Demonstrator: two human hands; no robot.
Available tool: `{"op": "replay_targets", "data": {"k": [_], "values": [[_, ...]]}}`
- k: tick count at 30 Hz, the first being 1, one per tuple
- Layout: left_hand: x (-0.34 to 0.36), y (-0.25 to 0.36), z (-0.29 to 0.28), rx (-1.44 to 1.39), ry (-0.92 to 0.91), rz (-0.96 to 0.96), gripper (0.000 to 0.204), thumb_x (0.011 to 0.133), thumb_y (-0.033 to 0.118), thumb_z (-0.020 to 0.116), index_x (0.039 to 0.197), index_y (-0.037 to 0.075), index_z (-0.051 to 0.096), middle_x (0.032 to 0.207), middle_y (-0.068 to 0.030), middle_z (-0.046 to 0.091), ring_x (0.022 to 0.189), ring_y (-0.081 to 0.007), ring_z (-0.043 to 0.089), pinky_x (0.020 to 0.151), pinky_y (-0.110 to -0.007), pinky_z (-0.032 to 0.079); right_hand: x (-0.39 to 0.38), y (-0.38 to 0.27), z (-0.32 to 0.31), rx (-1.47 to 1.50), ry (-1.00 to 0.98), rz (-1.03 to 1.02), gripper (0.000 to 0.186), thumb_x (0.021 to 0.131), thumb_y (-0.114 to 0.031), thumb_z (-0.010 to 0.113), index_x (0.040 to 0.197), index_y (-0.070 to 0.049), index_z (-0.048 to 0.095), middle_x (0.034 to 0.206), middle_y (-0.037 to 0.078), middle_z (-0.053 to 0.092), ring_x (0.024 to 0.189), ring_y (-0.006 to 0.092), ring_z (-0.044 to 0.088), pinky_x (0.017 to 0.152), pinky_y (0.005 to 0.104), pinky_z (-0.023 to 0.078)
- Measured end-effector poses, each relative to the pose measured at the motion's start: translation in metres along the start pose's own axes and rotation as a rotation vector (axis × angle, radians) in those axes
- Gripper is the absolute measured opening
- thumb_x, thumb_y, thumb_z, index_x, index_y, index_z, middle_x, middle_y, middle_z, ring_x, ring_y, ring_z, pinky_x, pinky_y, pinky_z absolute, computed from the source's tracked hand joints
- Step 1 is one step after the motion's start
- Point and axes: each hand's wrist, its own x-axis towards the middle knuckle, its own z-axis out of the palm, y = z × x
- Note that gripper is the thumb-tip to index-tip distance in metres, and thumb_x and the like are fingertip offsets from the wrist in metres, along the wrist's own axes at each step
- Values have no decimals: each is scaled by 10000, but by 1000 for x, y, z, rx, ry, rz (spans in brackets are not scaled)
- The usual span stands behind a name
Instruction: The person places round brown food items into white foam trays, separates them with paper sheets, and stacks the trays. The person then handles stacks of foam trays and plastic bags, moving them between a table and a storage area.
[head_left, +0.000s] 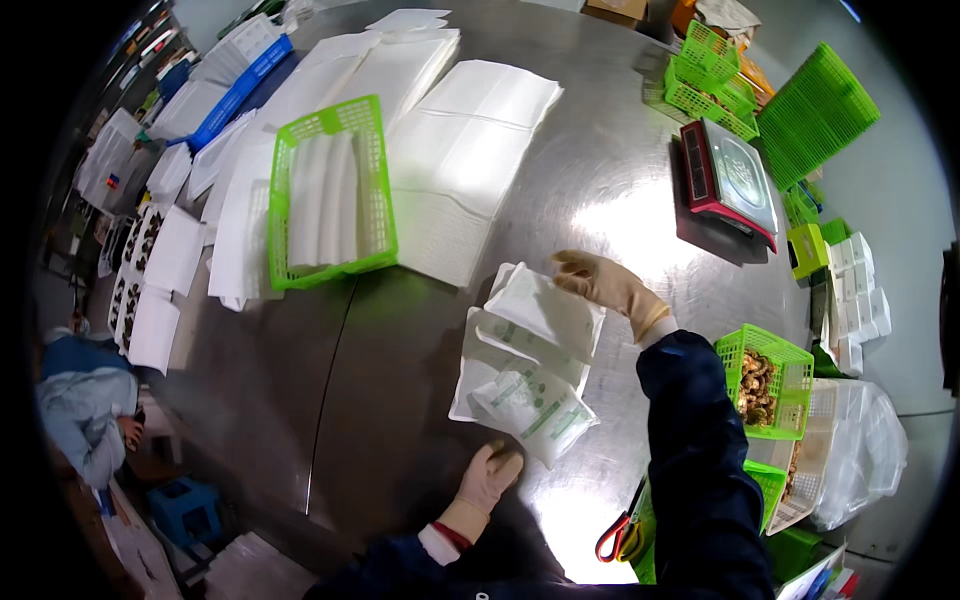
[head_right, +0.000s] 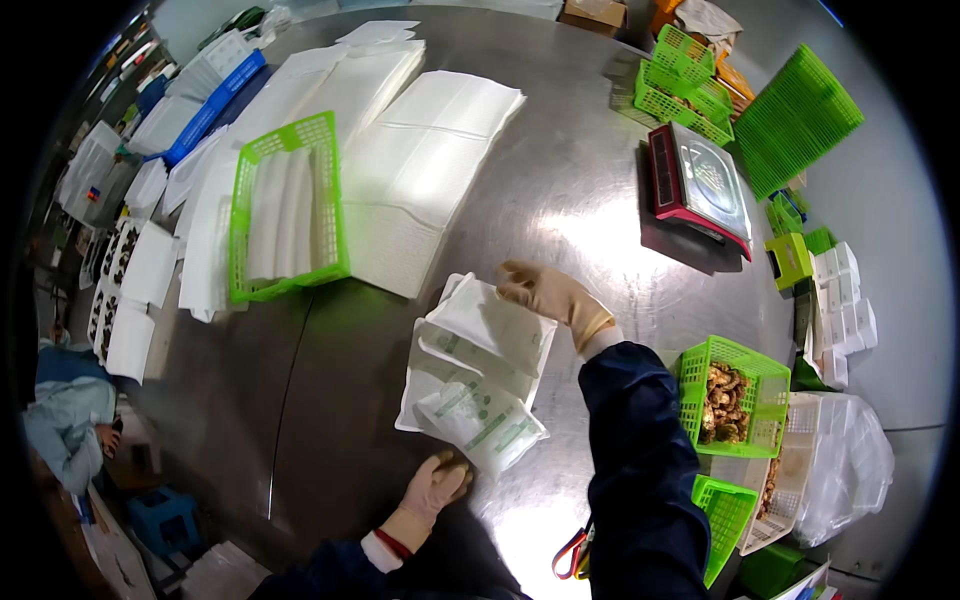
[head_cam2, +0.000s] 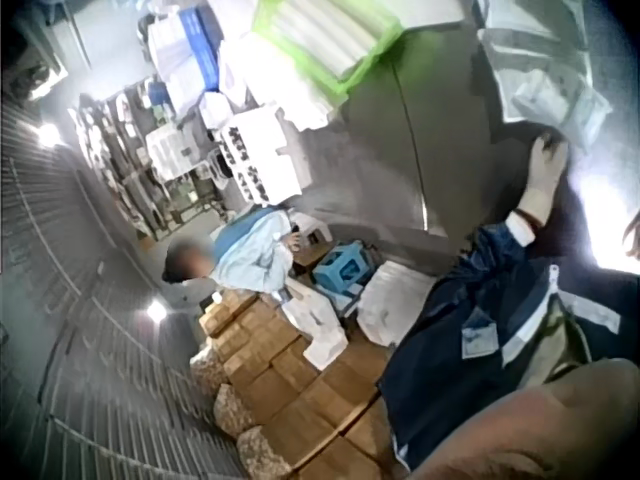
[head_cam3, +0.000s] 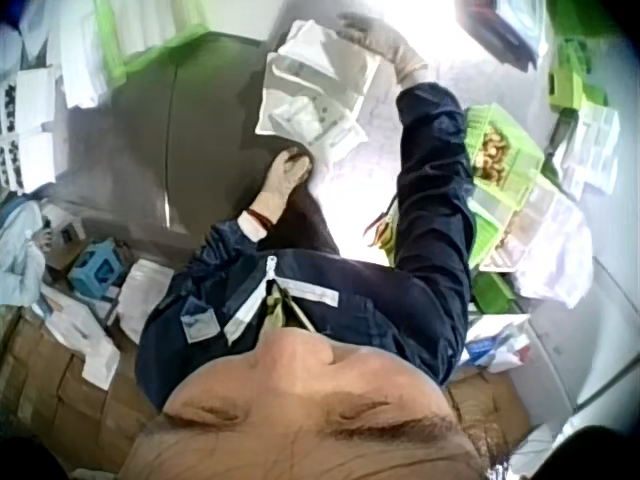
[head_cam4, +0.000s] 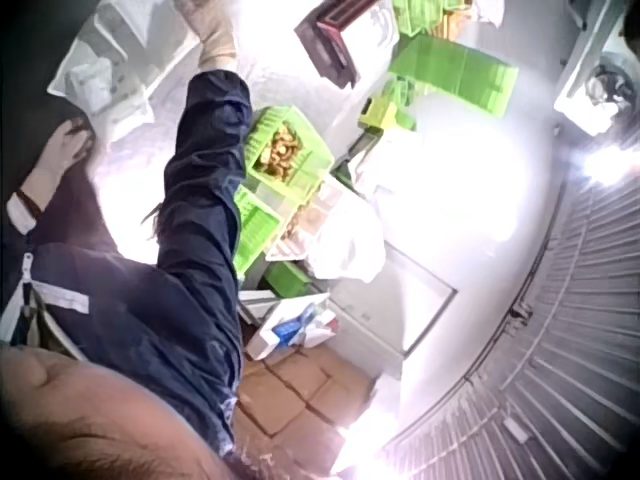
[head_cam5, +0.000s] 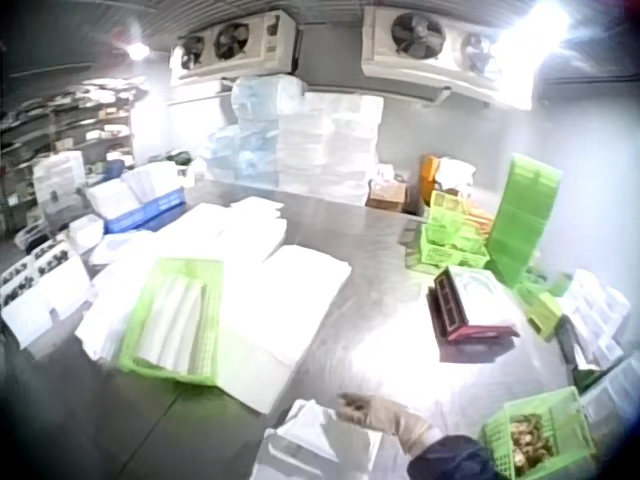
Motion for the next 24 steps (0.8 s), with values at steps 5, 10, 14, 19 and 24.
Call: {"op": "replay_targets", "data": {"k": [5, 10, 14, 19, 24], "values": [[21, -4, 32, 24, 27, 296, 684, 858, 123, 861, 1385, -48, 460, 1246, -136, 647, 1115, -198, 637, 985, -337, 517, 3, -8, 35, -127, 52, 203, 624, 996, -546, 639, 1232, 26, 722, 1162, 196, 753, 1097, 289, 701, 969, 384, 529], [-3, -2, -7, 115, 150, 328, 749, 795, 177, 927, 1343, -59, 476, 1261, -148, 634, 1124, -213, 624, 993, -362, 520, -57, -20, 27, 53, -98, 410, 691, 927, -571, 721, 1243, 43, 715, 1150, 217, 747, 1065, 298, 710, 954, 384, 530], [-55, 11, -54, 291, 222, 359, 825, 791, 330, 929, 1380, -42, 486, 1260, -147, 624, 1152, -233, 615, 1002, -379, 519, -121, 8, 92, 446, -53, 456, 576, 929, -466, 761, 1155, 60, 696, 1015, 115, 722, 929, 210, 659, 870, 347, 525], [-114, 4, -154, 419, 320, 476, 751, 805, 404, 891, 1314, -50, 579, 1226, -174, 685, 1103, -251, 665, 977, -370, 529, -170, -46, 194, 678, -67, 338, 699, 938, -309, 773, 1449, 78, 495, 1233, 134, 647, 1132, 221, 623, 1000, 349, 487], [-198, 2, -218, 767, 860, 667, 737, 784, 467, 865, 1292, -12, 631, 1193, -215, 708, 1118, -356, 679, 982, -417, 528, -202, -97, 283, 802, -386, 299, 645, 958, -325, 726, 1442, 47, 519, 1305, 124, 650, 1171, 200, 611, 1011, 336, 477]]}}
